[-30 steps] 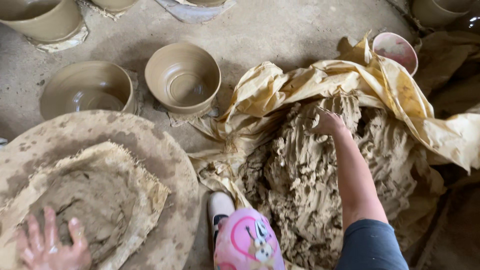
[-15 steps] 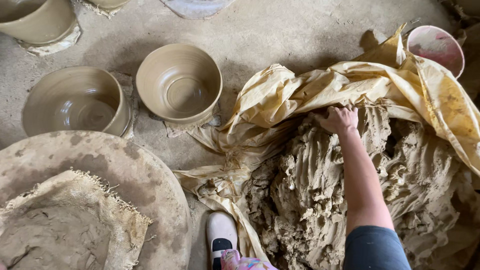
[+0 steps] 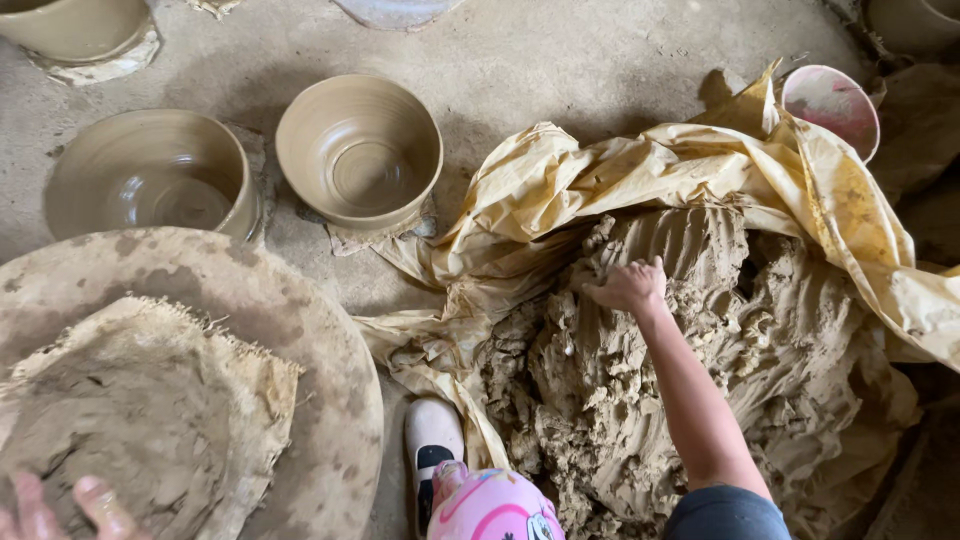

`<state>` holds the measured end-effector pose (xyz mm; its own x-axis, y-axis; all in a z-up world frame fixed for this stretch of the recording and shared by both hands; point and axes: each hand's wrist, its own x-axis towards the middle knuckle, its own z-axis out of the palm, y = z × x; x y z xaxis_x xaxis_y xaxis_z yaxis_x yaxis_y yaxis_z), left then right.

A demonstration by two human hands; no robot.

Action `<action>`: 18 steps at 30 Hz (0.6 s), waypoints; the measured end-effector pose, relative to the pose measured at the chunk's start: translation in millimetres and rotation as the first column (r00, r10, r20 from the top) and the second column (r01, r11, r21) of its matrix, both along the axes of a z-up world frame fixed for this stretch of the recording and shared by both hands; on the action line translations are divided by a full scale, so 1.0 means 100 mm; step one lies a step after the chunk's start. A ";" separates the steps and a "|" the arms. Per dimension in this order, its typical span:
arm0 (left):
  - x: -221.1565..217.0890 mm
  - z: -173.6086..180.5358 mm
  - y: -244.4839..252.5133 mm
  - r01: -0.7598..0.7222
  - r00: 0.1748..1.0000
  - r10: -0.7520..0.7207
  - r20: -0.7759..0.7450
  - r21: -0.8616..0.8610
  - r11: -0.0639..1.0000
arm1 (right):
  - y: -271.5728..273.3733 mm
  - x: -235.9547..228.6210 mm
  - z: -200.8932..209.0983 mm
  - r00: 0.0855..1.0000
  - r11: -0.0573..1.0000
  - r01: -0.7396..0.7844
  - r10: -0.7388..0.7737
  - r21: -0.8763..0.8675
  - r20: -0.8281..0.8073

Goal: The person places a piece of burlap on a potter's wheel, centers a lump of clay, and then uses their hands and a small tool to shape the clay into a pot as the wheel spins.

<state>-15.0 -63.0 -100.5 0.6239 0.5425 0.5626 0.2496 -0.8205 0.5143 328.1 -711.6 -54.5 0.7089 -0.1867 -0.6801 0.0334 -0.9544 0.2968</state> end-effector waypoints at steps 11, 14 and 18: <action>0.30 0.65 -0.66 -0.378 0.593 0.399 -0.699 0.196 0.905 | -0.02 -0.49 -0.05 0.894 0.895 -0.445 0.442 -0.037 -0.065; 0.62 0.66 -0.76 -0.528 0.751 0.466 -0.467 -0.003 0.849 | 0.42 -0.53 0.71 0.823 0.823 -0.565 0.559 0.055 0.097; 0.60 0.92 -0.74 -0.472 0.830 0.224 -0.511 -0.428 0.770 | 1.13 -0.65 1.81 0.716 0.728 -0.662 0.544 0.178 0.438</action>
